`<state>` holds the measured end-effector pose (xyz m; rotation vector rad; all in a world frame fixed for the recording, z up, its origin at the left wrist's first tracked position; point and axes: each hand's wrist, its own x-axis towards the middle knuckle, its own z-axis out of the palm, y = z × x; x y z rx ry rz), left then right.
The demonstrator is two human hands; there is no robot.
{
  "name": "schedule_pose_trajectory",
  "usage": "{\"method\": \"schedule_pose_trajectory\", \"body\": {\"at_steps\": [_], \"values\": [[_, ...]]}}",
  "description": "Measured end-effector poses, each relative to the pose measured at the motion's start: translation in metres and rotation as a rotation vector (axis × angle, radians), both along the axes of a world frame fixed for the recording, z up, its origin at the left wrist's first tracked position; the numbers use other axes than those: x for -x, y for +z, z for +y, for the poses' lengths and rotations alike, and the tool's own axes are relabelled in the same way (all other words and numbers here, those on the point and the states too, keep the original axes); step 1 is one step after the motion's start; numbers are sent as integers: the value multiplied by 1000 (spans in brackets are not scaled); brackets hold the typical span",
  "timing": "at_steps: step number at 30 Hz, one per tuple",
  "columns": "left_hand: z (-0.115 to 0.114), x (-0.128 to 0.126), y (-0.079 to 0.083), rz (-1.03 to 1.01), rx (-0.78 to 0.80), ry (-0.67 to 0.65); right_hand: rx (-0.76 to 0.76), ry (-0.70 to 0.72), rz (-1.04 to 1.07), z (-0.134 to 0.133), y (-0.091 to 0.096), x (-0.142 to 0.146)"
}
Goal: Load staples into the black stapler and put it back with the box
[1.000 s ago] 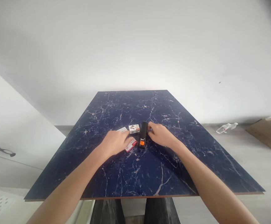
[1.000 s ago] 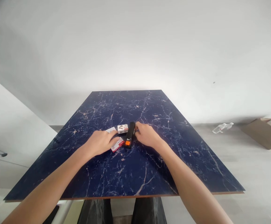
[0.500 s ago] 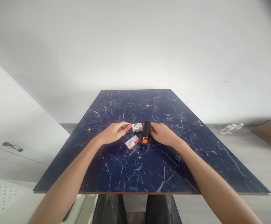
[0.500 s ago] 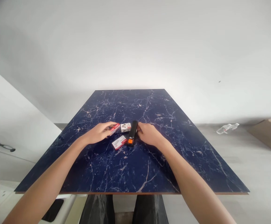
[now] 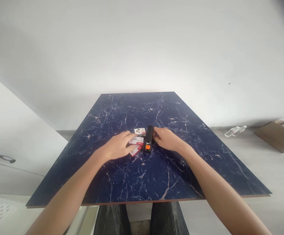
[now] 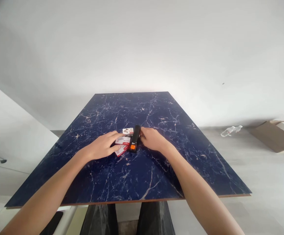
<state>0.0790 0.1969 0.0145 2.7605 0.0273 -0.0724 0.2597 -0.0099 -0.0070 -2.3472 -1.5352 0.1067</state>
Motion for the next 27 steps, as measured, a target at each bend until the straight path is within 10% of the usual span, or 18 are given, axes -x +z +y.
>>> {"method": "schedule_pose_trajectory", "body": {"at_steps": [11,27], "values": [[10,7,19,192,157,-73,26,-4,-16,0,0,0],[-23,-14,-17,36,53,51,74,-86,114,0,10,11]]}}
